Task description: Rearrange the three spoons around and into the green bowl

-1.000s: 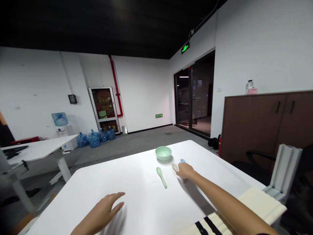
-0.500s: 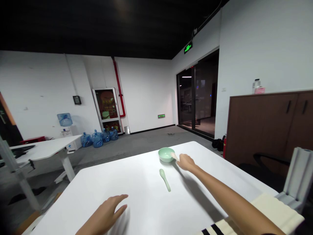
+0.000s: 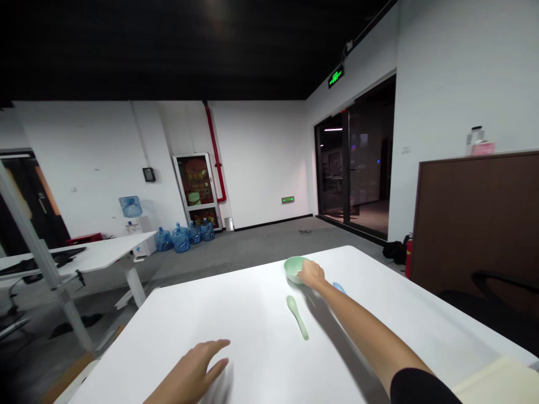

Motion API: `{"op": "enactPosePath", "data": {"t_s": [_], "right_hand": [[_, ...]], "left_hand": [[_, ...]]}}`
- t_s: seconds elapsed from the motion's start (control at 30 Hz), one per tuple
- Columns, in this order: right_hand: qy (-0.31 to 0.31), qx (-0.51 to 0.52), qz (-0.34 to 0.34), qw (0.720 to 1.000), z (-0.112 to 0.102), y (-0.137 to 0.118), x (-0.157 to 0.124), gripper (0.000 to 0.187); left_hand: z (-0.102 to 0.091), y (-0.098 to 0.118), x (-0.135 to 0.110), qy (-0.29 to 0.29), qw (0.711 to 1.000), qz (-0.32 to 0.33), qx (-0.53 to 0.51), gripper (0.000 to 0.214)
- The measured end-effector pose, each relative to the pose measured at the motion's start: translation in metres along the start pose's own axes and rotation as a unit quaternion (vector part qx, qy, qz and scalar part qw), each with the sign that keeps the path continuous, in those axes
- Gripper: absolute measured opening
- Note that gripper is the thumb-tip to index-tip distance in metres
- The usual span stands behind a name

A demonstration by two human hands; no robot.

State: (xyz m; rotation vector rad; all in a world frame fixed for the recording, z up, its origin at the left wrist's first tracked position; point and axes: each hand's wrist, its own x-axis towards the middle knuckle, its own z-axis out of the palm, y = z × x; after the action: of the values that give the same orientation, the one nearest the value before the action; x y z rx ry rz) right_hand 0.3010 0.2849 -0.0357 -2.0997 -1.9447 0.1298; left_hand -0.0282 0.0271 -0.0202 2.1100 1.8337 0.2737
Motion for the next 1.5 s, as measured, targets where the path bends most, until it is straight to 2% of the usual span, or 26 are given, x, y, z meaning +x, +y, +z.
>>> {"op": "enactPosePath", "data": {"t_s": [0.1, 0.2, 0.37, 0.6, 0.73, 0.83, 0.97, 1.1, 1.5], "right_hand": [[-0.002, -0.01, 0.006, 1.0, 0.007, 0.0, 0.004, 0.029], [-0.008, -0.008, 0.003, 1.0, 0.01, 0.0, 0.005, 0.031], [0.006, 0.004, -0.009, 1.0, -0.002, 0.004, -0.008, 0.041], [0.018, 0.033, -0.074, 0.997, -0.046, 0.033, -0.069, 0.054], [0.011, 0.062, -0.136, 0.989, -0.06, 0.054, -0.109, 0.058], [-0.001, 0.074, -0.155, 0.985, -0.057, 0.065, -0.13, 0.062], [-0.014, 0.074, -0.148, 0.986, -0.042, 0.07, -0.144, 0.066], [-0.03, 0.078, -0.152, 0.985, -0.031, 0.072, -0.148, 0.066], [-0.033, 0.077, -0.165, 0.983, -0.026, 0.076, -0.147, 0.063]], "left_hand": [[0.0, 0.001, 0.002, -0.005, 1.0, -0.003, 0.008, 0.053], [-0.001, 0.001, 0.003, -0.006, 1.0, -0.004, 0.009, 0.054], [0.002, -0.001, 0.004, 0.0, 1.0, -0.004, 0.003, 0.055], [0.002, -0.002, 0.003, 0.003, 1.0, 0.007, 0.003, 0.057], [-0.001, 0.002, -0.001, 0.003, 1.0, 0.008, 0.004, 0.056], [-0.001, 0.003, -0.003, 0.007, 1.0, 0.006, -0.001, 0.056], [-0.001, 0.003, -0.004, 0.002, 1.0, 0.004, 0.0, 0.056], [0.0, 0.005, -0.004, -0.002, 1.0, 0.009, 0.004, 0.056], [0.006, -0.001, 0.0, -0.001, 1.0, 0.017, 0.009, 0.057]]}}
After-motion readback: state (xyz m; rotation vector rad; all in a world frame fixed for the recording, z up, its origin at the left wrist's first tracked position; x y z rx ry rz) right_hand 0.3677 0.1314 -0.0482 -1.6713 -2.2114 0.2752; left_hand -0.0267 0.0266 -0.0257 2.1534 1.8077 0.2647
